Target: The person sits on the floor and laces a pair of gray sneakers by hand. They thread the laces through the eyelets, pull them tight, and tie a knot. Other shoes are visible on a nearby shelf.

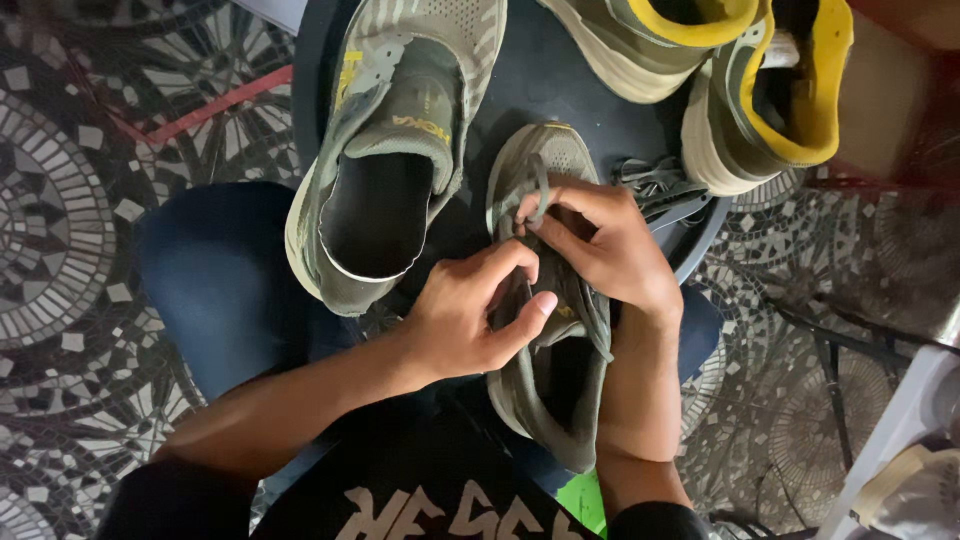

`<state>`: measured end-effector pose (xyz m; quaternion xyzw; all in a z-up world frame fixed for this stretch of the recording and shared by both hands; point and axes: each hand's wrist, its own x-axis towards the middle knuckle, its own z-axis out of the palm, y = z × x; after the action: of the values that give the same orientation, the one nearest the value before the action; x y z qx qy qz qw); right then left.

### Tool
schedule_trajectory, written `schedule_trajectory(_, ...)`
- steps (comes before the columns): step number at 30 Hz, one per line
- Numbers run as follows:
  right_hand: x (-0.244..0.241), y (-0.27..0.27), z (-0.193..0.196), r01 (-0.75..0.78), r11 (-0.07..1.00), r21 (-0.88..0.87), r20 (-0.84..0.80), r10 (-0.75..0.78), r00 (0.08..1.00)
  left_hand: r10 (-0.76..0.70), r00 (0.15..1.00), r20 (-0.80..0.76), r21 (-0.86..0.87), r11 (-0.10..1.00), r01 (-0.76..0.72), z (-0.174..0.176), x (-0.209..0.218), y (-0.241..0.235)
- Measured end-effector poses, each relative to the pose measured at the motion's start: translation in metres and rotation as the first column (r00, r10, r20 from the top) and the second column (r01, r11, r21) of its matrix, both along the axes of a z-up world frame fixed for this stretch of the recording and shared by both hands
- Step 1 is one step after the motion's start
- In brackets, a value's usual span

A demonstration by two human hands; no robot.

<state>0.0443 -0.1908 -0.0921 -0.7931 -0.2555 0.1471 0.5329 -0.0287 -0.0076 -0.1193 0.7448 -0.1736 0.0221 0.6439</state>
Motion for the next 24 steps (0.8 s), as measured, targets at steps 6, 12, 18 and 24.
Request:
schedule_trajectory(6, 0.001, -0.002, -0.002, -0.054, 0.999, -0.006, 0.067, 0.054, 0.996, 0.002, 1.0, -0.013, -0.02, 1.0, -0.002, -0.002, 0.0, -0.001)
schedule_trajectory(12, 0.005, -0.004, -0.002, -0.073, 0.997, -0.021, 0.162, 0.075, 0.984, -0.003, 0.999, -0.041, -0.031, 1.0, 0.002, -0.003, -0.001, -0.001)
schedule_trajectory(18, 0.004, -0.004, -0.002, -0.052, 0.996, -0.066, 0.18, 0.063, 0.982, -0.011, 0.998, -0.062, -0.048, 0.999, 0.008, -0.001, -0.001, 0.0)
schedule_trajectory(24, 0.006, -0.001, 0.005, -0.09, 0.994, -0.063, 0.132, 0.098, 0.986, -0.02, 0.996, -0.082, -0.053, 0.998, 0.015, -0.001, -0.001, 0.001)
